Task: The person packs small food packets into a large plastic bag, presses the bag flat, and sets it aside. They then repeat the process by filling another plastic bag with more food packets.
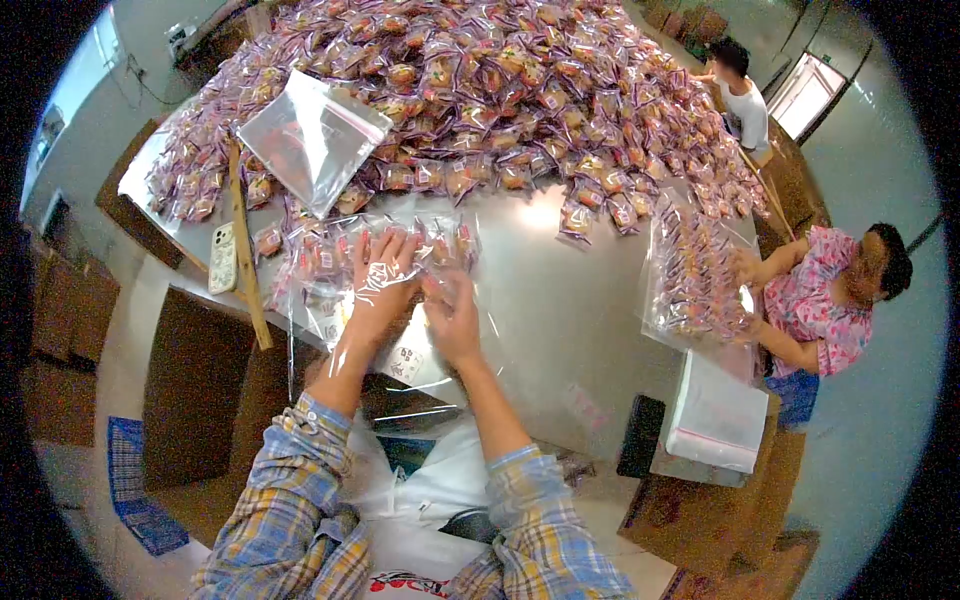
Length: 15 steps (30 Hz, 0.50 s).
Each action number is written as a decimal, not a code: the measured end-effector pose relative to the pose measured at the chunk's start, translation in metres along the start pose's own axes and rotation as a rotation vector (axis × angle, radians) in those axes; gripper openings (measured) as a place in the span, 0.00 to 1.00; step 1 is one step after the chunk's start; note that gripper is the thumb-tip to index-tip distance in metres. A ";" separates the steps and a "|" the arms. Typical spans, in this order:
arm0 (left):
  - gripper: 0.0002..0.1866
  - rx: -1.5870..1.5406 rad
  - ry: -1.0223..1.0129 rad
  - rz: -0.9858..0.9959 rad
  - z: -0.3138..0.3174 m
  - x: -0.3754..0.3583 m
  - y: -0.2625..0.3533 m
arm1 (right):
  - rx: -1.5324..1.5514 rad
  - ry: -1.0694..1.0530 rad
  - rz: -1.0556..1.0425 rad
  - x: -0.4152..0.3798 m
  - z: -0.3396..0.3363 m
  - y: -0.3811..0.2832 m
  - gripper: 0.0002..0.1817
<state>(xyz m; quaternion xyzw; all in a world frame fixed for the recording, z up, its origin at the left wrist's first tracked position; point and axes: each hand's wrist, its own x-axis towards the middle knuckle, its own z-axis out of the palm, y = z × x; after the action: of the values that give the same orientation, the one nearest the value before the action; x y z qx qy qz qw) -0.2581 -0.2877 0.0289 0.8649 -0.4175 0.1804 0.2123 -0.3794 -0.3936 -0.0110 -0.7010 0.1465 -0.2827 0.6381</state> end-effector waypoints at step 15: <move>0.36 0.028 0.281 -0.134 0.039 -0.023 -0.020 | 0.065 0.045 0.265 -0.001 0.011 -0.008 0.24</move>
<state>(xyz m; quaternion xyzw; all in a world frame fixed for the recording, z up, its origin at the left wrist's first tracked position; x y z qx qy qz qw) -0.2502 -0.2822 -0.0195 0.8599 -0.3226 0.2908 0.2682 -0.3753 -0.3831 -0.0032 -0.6480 0.2429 -0.2164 0.6887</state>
